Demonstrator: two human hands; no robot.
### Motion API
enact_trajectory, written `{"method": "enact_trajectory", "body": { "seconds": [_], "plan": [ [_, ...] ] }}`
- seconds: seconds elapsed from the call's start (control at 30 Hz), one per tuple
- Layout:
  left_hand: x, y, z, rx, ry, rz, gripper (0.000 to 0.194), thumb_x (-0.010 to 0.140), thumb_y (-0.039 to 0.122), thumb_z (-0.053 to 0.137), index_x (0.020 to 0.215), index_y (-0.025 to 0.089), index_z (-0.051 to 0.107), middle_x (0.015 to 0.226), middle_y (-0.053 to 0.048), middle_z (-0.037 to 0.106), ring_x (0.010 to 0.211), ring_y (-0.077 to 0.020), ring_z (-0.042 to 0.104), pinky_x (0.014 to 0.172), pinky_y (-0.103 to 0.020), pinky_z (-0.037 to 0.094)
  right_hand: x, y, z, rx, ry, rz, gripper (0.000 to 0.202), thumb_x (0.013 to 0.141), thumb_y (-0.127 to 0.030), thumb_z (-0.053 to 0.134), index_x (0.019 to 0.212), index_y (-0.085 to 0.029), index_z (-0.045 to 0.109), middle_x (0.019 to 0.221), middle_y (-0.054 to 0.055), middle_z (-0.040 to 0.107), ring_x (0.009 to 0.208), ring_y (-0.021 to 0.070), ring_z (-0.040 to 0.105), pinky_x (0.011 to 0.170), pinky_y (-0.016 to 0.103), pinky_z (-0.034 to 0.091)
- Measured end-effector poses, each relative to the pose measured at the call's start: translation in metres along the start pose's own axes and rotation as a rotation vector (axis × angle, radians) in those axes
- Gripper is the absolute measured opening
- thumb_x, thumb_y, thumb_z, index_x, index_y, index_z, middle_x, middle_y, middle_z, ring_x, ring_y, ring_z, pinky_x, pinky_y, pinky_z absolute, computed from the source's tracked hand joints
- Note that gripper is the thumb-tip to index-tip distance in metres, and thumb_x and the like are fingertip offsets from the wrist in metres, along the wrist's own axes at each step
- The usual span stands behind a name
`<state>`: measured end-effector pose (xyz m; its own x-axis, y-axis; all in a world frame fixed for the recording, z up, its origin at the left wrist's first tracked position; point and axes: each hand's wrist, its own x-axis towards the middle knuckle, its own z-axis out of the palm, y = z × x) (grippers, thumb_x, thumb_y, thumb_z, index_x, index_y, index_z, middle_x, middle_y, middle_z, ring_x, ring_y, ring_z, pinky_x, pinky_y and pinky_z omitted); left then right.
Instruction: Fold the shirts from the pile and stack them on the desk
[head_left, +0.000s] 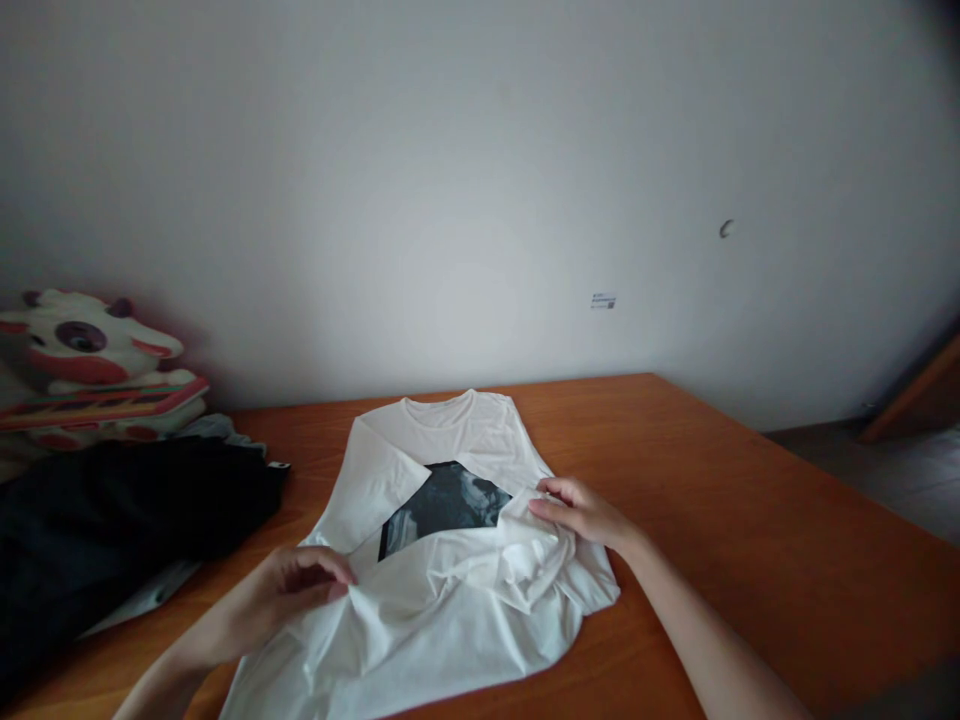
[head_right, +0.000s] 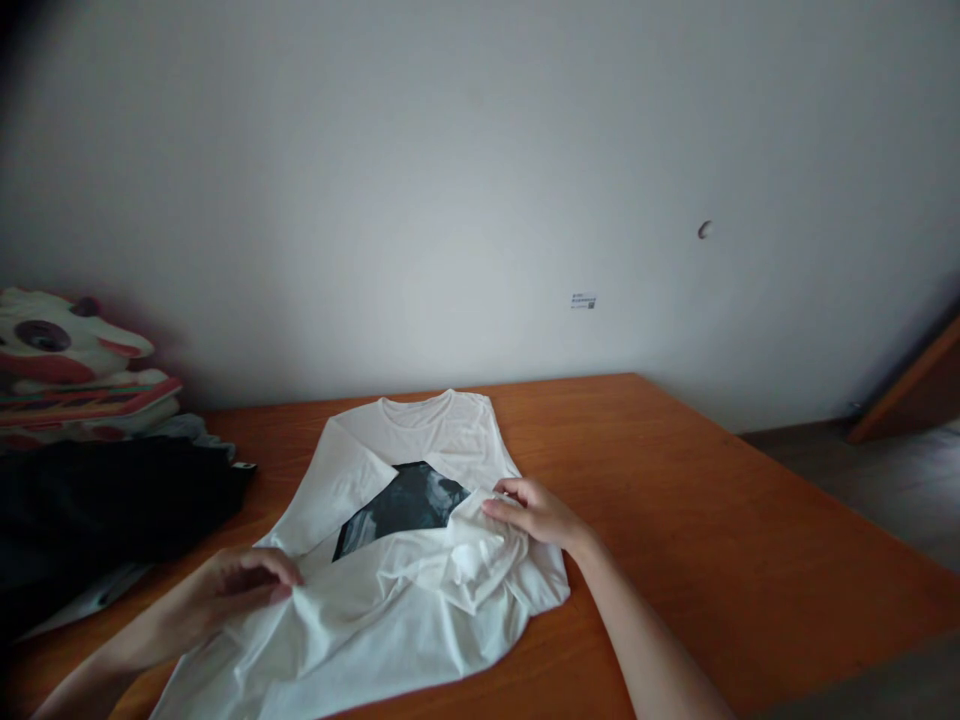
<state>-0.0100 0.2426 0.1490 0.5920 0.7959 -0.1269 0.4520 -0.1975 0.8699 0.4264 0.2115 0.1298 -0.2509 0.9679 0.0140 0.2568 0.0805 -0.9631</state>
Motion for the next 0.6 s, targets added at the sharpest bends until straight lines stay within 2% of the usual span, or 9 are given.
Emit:
{"method": "enact_trajectory", "body": {
  "seconds": [0.07, 0.13, 0.2, 0.27, 0.33, 0.4, 0.47, 0.53, 0.6],
  "plan": [
    [0.003, -0.006, -0.002, -0.104, 0.169, -0.055, 0.044, 0.078, 0.061, 0.071, 0.088, 0.019, 0.073, 0.080, -0.004, 0.071, 0.069, -0.0171, 0.065, 0.061, -0.026, 0.052, 0.004, 0.007, 0.001, 0.065, 0.099, 0.032, 0.046, 0.080, -0.065, 0.069, 0.079, -0.019, 0.066, 0.072, -0.001, 0.061, 0.068, 0.0151, 0.052, 0.059, 0.025, 0.036],
    [0.007, -0.008, -0.004, -0.182, 0.363, -0.073, 0.050, 0.073, 0.064, 0.074, 0.094, 0.019, 0.071, 0.085, -0.004, 0.072, 0.067, -0.0166, 0.065, 0.058, -0.025, 0.051, 0.010, 0.014, 0.001, 0.130, 0.236, 0.054, 0.048, 0.079, -0.066, 0.069, 0.077, -0.019, 0.064, 0.071, -0.001, 0.061, 0.066, 0.0153, 0.052, 0.058, 0.025, 0.036],
    [0.011, -0.009, -0.006, -0.218, 0.529, -0.075, 0.059, 0.068, 0.070, 0.075, 0.097, 0.019, 0.070, 0.094, -0.006, 0.074, 0.076, -0.0193, 0.068, 0.063, -0.027, 0.055, 0.014, 0.021, 0.000, 0.160, 0.387, 0.046, 0.048, 0.079, -0.068, 0.068, 0.077, -0.020, 0.061, 0.069, -0.002, 0.059, 0.064, 0.0156, 0.051, 0.058, 0.026, 0.036],
    [0.013, -0.011, -0.007, -0.191, 0.600, -0.066, 0.064, 0.068, 0.075, 0.071, 0.099, 0.019, 0.070, 0.101, -0.009, 0.074, 0.085, -0.0232, 0.071, 0.071, -0.031, 0.059, 0.017, 0.024, -0.003, 0.111, 0.503, 0.011, 0.047, 0.080, -0.068, 0.066, 0.077, -0.022, 0.059, 0.069, -0.002, 0.058, 0.065, 0.0164, 0.052, 0.059, 0.027, 0.037],
    [0.013, -0.013, -0.007, -0.068, 0.573, -0.012, 0.061, 0.072, 0.073, 0.068, 0.104, 0.020, 0.070, 0.107, -0.010, 0.074, 0.093, -0.0253, 0.071, 0.078, -0.033, 0.060, 0.017, 0.025, -0.005, 0.010, 0.556, -0.026, 0.045, 0.081, -0.067, 0.065, 0.078, -0.022, 0.058, 0.071, -0.002, 0.057, 0.069, 0.0179, 0.054, 0.063, 0.028, 0.040],
    [0.011, -0.018, -0.007, 0.132, 0.475, 0.087, 0.055, 0.075, 0.065, 0.071, 0.112, 0.024, 0.070, 0.117, -0.010, 0.071, 0.105, -0.0266, 0.068, 0.087, -0.034, 0.058, 0.016, 0.025, -0.008, -0.068, 0.558, -0.057, 0.043, 0.082, -0.065, 0.064, 0.082, -0.023, 0.058, 0.077, 0.000, 0.060, 0.077, 0.0201, 0.057, 0.070, 0.029, 0.043],
    [0.008, -0.023, -0.006, 0.332, 0.340, 0.175, 0.062, 0.067, 0.061, 0.080, 0.119, 0.029, 0.069, 0.126, -0.009, 0.068, 0.116, -0.0288, 0.064, 0.097, -0.036, 0.055, 0.015, 0.023, -0.010, -0.101, 0.511, -0.067, 0.041, 0.083, -0.062, 0.065, 0.090, -0.023, 0.060, 0.085, 0.001, 0.065, 0.085, 0.0220, 0.061, 0.077, 0.031, 0.045],
    [0.006, -0.028, -0.006, 0.458, 0.224, 0.214, 0.078, 0.055, 0.062, 0.086, 0.124, 0.031, 0.068, 0.134, -0.009, 0.064, 0.122, -0.0317, 0.061, 0.104, -0.040, 0.051, 0.014, 0.021, -0.011, -0.108, 0.449, -0.056, 0.040, 0.082, -0.060, 0.067, 0.095, -0.022, 0.061, 0.090, 0.001, 0.067, 0.088, 0.0222, 0.062, 0.078, 0.031, 0.046],
    [0.004, -0.031, -0.006, 0.513, 0.175, 0.208, 0.081, 0.050, 0.062, 0.088, 0.124, 0.033, 0.070, 0.136, -0.009, 0.062, 0.123, -0.0330, 0.060, 0.107, -0.043, 0.049, 0.013, 0.020, -0.012, -0.094, 0.400, -0.028, 0.040, 0.080, -0.058, 0.070, 0.092, -0.021, 0.062, 0.086, 0.000, 0.066, 0.083, 0.0209, 0.061, 0.074, 0.029, 0.046]
  ]
}}
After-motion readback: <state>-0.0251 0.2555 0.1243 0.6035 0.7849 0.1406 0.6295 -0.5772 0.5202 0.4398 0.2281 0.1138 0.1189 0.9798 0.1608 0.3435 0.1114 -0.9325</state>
